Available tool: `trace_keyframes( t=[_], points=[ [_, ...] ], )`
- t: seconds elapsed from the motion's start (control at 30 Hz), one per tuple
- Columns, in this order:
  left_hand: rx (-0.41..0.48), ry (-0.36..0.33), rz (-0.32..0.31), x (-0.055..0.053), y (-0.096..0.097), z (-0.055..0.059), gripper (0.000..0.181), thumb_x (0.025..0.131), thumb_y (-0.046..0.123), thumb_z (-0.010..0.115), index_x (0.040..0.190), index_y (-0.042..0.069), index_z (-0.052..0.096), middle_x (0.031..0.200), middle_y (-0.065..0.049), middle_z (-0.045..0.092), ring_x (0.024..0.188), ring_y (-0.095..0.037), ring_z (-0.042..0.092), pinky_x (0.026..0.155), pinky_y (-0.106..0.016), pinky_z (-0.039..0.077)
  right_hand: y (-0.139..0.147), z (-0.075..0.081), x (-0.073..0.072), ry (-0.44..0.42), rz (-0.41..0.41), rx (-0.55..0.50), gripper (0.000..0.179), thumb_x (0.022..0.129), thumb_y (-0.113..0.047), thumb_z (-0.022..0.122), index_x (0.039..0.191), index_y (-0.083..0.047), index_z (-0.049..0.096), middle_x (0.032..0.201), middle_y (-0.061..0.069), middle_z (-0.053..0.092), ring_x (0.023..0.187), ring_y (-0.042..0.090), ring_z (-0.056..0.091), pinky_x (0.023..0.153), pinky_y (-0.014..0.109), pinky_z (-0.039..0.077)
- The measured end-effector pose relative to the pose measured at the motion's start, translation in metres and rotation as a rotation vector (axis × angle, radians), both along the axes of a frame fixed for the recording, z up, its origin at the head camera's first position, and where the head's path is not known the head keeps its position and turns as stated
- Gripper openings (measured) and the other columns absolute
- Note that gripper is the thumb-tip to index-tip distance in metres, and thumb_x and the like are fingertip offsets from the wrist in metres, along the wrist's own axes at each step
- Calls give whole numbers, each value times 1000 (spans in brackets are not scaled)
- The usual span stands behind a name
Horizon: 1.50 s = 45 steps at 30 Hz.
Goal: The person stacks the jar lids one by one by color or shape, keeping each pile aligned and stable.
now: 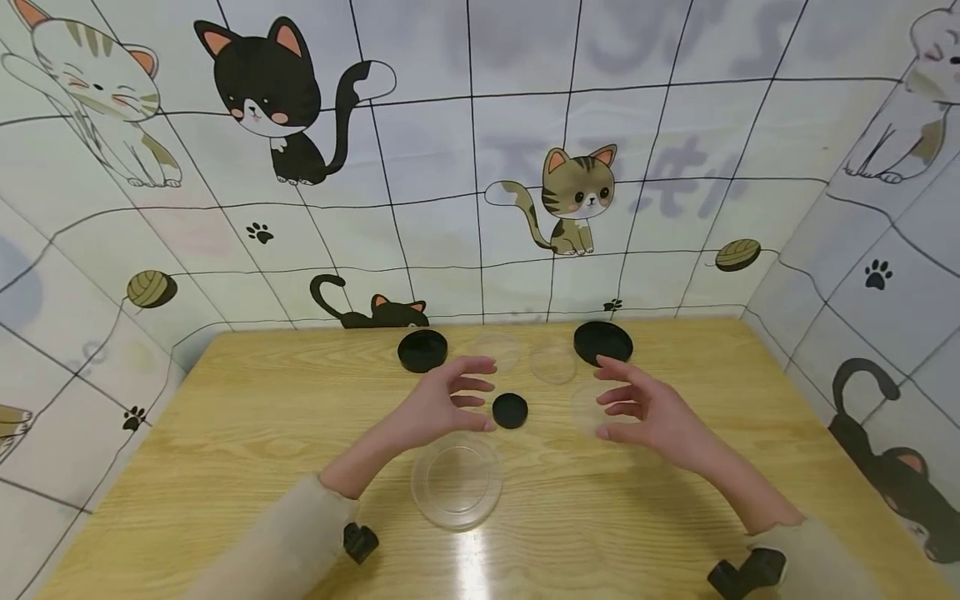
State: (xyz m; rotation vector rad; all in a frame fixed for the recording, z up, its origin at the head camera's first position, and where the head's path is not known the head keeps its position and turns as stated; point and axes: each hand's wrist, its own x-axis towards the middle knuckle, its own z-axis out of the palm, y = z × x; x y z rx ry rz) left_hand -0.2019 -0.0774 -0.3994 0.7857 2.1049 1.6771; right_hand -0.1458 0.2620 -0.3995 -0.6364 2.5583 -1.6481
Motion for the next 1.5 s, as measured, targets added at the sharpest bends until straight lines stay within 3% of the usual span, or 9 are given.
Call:
trace_keyframes(
  t=[0.17, 0.37, 0.5, 0.73, 0.9, 1.13, 1.23, 1.5],
  points=[
    [62, -29, 24, -11, 35, -2, 75, 83, -2, 83, 149, 8, 50, 149, -9, 51, 132, -35, 54, 103, -49, 49, 15, -4, -5, 3, -26, 21, 87, 86, -3, 83, 157, 1, 34, 144, 23, 49, 112, 23, 62, 93, 23, 53],
    [121, -26, 85, -16, 70, -12, 74, 82, -5, 82, 148, 6, 50, 146, -12, 52, 130, -35, 55, 99, -39, 53, 38, -17, -15, -34, -63, 42, 90, 85, -4, 84, 158, 0, 32, 149, 25, 44, 117, 22, 60, 95, 21, 51],
    [113, -109, 119, -16, 85, -17, 82, 80, -5, 84, 152, 12, 47, 153, -8, 46, 131, -40, 53, 96, -36, 55, 50, -25, -20, -63, -78, 51, 93, 84, -4, 85, 159, 2, 29, 152, 29, 40, 121, 27, 58, 96, 25, 52],
    [73, -195, 160, -17, 104, -27, 90, 78, -5, 86, 155, 15, 42, 159, -9, 37, 126, -45, 56, 92, -39, 56, 56, -37, -27, -170, -110, 114, 96, 85, -10, 86, 158, 7, 26, 153, 31, 38, 125, 46, 55, 95, 37, 55],
    [-1, -212, 178, -16, 113, -34, 89, 78, -1, 88, 154, 12, 44, 157, -9, 41, 123, -37, 58, 90, -38, 56, 55, -48, -31, -205, -130, 165, 95, 83, -13, 88, 155, 10, 31, 149, 29, 44, 122, 42, 56, 96, 36, 54],
    [-109, -138, 202, -12, 118, -42, 87, 76, -3, 88, 152, 8, 47, 151, -10, 46, 117, -27, 56, 83, -36, 57, 55, -56, -35, -191, -129, 226, 97, 81, -17, 90, 155, 8, 33, 147, 25, 49, 119, 35, 55, 97, 40, 51],
    [-120, -140, 206, -10, 121, -46, 86, 76, -3, 88, 151, 7, 47, 149, -11, 48, 115, -27, 58, 81, -35, 55, 57, -57, -35, -197, -130, 256, 98, 81, -19, 90, 155, 7, 33, 147, 24, 49, 117, 33, 55, 96, 40, 50],
    [-100, -177, 224, -5, 137, -50, 83, 74, -6, 88, 147, 4, 50, 144, -11, 52, 104, -20, 60, 74, -28, 54, 68, -59, -32, -195, -139, 277, 97, 80, -20, 91, 155, 6, 34, 146, 21, 51, 113, 28, 51, 87, 24, 48]
  ],
)
